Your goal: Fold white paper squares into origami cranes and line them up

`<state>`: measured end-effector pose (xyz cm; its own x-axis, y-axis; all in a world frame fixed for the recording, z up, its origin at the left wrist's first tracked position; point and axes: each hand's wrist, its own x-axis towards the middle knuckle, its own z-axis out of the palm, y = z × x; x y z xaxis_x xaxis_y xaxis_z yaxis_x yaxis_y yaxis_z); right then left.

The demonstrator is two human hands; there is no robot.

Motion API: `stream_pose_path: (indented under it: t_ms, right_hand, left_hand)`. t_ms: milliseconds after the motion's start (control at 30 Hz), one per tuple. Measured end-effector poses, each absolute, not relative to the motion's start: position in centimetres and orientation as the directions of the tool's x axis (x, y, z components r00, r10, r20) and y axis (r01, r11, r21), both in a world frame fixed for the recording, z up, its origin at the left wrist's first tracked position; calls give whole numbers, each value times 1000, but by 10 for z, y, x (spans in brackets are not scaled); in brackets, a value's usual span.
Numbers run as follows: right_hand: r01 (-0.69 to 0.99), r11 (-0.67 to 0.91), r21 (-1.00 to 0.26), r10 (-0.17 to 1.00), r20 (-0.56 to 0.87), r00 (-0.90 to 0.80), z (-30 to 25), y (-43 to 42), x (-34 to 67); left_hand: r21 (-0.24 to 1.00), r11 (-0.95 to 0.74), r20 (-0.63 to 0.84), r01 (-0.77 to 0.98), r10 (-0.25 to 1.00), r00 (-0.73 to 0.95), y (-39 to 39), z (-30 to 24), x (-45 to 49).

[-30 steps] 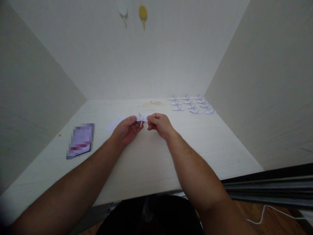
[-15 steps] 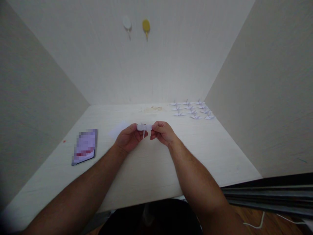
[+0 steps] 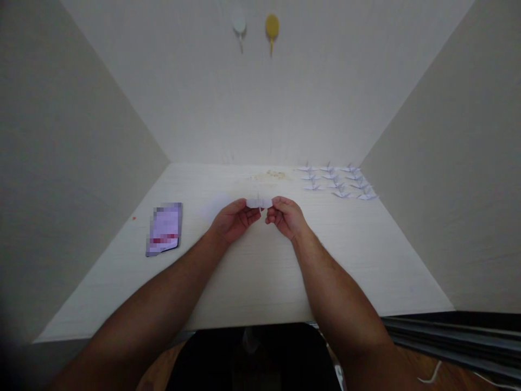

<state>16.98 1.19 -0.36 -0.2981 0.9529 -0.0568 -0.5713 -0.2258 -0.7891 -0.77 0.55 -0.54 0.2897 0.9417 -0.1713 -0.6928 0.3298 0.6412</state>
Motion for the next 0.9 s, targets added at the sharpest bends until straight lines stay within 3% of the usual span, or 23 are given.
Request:
stream_pose_path:
  t_ms: [567, 900]
  right_hand:
    - [-549, -221, -806, 971, -129, -200, -6, 18, 170]
    - [-431, -244, -869, 945, -114, -306, -4, 13, 165]
  left_hand:
    - [667, 307, -248, -679, 951, 186, 10, -4, -4]
    - [718, 256, -205, -647, 966, 154, 9, 0, -2]
